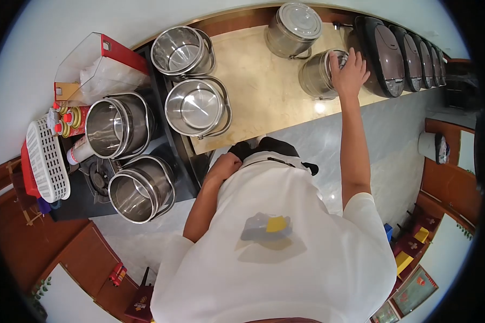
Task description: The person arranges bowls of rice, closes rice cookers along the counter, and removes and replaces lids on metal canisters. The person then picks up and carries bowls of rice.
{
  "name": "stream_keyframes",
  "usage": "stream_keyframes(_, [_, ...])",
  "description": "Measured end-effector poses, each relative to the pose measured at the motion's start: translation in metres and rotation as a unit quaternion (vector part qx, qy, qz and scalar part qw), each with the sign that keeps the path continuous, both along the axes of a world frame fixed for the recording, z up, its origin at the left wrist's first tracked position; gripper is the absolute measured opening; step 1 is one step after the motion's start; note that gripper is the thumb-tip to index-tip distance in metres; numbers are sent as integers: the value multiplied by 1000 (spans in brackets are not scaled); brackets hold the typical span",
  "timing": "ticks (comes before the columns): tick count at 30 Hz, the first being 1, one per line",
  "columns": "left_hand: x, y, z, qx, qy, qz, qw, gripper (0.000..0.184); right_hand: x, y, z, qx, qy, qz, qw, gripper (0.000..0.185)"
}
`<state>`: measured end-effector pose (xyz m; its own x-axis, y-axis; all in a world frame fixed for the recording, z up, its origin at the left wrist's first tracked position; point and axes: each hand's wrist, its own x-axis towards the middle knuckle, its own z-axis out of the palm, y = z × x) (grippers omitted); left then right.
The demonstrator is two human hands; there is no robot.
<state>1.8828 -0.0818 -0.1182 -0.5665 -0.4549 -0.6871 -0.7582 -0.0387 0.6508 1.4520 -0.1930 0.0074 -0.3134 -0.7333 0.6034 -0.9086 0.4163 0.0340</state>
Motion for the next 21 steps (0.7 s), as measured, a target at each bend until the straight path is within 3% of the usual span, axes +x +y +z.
stream_keyframes(2, [-2,-2,-18,18,127,-10,992,26,-12,-4,-4,80,-162,-93,979,85])
stream_keyframes(3, [-8,-8,-12,28,103,-38,994,23,-13,-6,-1,76,-169,-92,978,85])
stream_keyframes(6, [-14,5,-91,-13,159,-27,987,22,-25,-2,10,106,-259,-64,958,92])
stream_keyframes(7, [-21,3,-98,2,80,-69,994,31,-34,0,12,111,-287,-56,950,95])
stream_keyframes(8, [-29,2,-102,6,72,-73,995,31,-39,4,11,116,-314,-48,941,98])
stream_keyframes(10, [-48,-1,-110,8,-108,-131,985,35,-38,9,7,85,-327,-64,939,102])
stream_keyframes(12, [-40,26,-189,-13,-110,-141,984,35,-40,12,6,43,-421,-48,905,105])
stream_keyframes(16, [-43,47,-320,-108,-102,-186,971,37,-36,13,14,46,-432,-47,899,104])
stream_keyframes(17, [-62,38,-250,-107,-102,-188,971,37,-36,13,15,49,-447,-44,892,103])
stream_keyframes(19, [-78,-9,-22,-34,55,-151,986,31,-38,11,17,49,-462,-41,884,102])
stream_keyframes(21, [-69,-2,-18,-32,-12,-118,992,31,-37,11,17,46,-474,-45,878,99])
